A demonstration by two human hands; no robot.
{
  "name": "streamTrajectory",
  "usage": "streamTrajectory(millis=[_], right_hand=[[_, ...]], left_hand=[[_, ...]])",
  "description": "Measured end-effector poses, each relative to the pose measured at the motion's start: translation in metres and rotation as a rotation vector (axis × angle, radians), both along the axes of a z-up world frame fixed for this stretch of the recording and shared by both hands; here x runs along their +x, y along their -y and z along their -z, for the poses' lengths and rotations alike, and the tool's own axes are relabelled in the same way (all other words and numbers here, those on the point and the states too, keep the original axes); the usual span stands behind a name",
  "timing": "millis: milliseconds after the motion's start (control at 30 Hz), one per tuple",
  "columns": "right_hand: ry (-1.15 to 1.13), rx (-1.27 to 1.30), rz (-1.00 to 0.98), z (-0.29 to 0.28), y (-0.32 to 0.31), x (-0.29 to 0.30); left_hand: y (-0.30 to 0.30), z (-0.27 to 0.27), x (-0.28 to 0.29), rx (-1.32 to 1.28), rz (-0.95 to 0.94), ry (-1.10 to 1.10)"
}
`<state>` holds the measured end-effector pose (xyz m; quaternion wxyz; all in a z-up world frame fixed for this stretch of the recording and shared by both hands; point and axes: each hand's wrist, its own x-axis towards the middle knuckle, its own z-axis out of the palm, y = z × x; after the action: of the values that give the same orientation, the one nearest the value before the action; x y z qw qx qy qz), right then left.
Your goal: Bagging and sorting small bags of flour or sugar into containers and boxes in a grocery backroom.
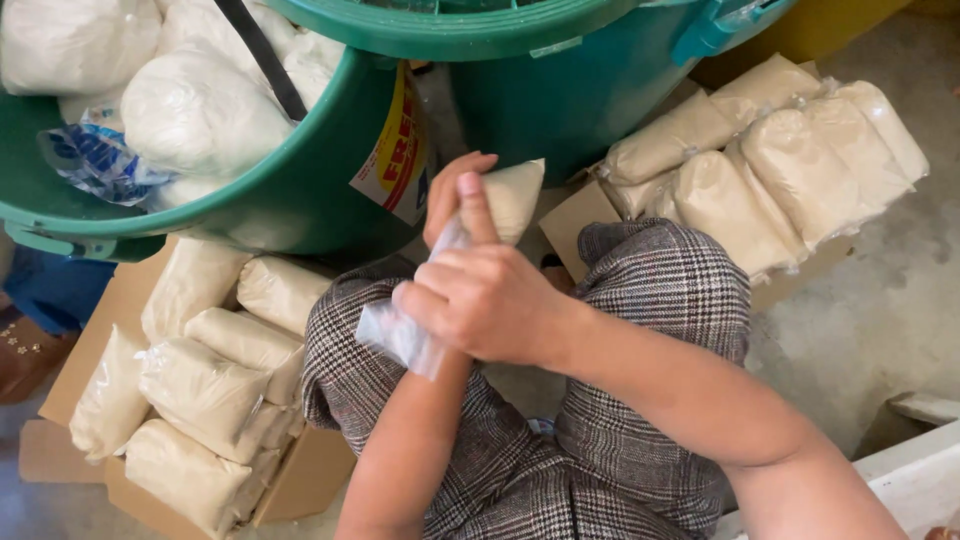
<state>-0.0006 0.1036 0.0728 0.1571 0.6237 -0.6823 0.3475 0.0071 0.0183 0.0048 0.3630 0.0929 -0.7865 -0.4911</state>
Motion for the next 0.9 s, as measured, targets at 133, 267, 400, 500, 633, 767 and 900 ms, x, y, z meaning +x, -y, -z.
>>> streamTrajectory(millis=[133, 267, 400, 500, 633, 767, 900], right_hand=[[-0.005, -0.064, -0.109, -0.015, -0.008, 0.011], [0.088, -0.144, -0.066, -0.023, -0.024, 0.000], [0.556, -0.317, 0.037, -0.046, -0.039, -0.031], [0.715, -0.109, 0.027, -0.054, -0.035, -0.041], [0.300, 0.255, 0.124, -0.003, -0.021, -0.031], [0.142, 0.255, 0.150, 0.010, -0.021, -0.023], [0.239, 0.086, 0.096, -0.014, -0.032, -0.028]], left_hand=[[0.010, -0.002, 0.002, 0.183, -0.143, -0.044], [0.022, -0.005, 0.005, 0.287, -0.123, 0.139], [0.029, 0.002, 0.005, 0.343, -0.056, 0.228], [0.030, 0.013, 0.002, 0.362, -0.074, 0.299], [0.022, 0.018, 0.004, -0.022, -0.022, 0.350], [0.021, -0.002, 0.000, -0.115, -0.046, 0.109], [0.034, 0.014, 0.002, 0.169, 0.033, 0.491]])
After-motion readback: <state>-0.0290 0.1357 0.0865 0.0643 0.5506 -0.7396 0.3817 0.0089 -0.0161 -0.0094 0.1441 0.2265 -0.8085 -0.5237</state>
